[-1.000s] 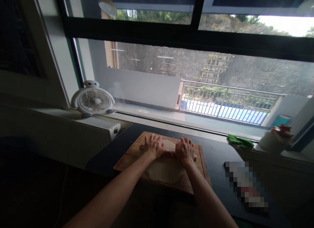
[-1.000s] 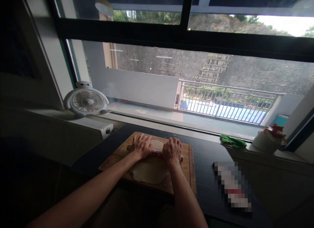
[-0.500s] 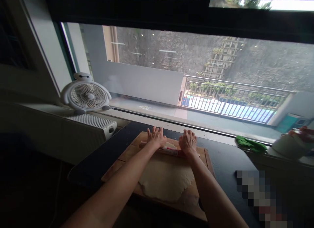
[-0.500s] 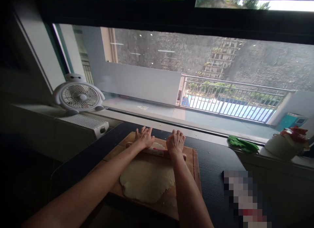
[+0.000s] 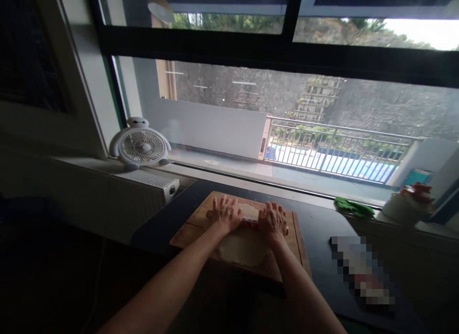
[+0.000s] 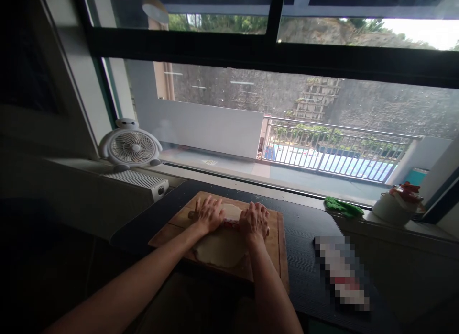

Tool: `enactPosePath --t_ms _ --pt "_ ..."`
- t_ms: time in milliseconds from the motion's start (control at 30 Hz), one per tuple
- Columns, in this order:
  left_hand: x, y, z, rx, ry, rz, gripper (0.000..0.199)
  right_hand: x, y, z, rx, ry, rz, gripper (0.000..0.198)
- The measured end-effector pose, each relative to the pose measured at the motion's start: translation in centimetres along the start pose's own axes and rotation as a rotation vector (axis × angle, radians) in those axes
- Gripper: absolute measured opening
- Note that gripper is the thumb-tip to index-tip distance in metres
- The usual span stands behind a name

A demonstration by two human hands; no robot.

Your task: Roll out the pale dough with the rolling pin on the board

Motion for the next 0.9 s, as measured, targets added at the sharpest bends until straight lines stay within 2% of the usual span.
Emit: enactPosePath --t_ms 167,333,467,633,900 --pt "-0.1 -3.5 -1.0 0.022 0.0 -0.002 0.049 -0.6 -3.7 -1.8 -0.014 0.008 -0.01 0.033" --pt "0.0 -8.1 -3.2 0.076 0.0 0.037 0.051 -0.9 -8.0 -4.1 -0.016 0.024 0.033 0.035" --pt "0.1 -9.7 -4.4 0.126 -0.001 0.061 0.049 -0.9 -9.4 -5.1 0.002 0.031 0.047 0.035" --pt "0.2 -8.3 -3.8 0.161 0.002 0.085 0.051 -1.1 -8.0 -4.5 0.026 0.031 -0.002 0.034" --pt "0.1 -1.8 -0.6 0.088 0.007 0.025 0.049 -0.5 -1.8 -1.0 0.024 -0.001 -0.042 0.037"
Point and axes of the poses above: each hand's wrist, its own y-axis away from the middle knuckle, its own z-axis out of the back of the hand, x = y × z, the point moved 2 cm from there along -y, towards the middle knuckle, and after that the axes turned 5 degrees about -y, right-handed, at the moved point
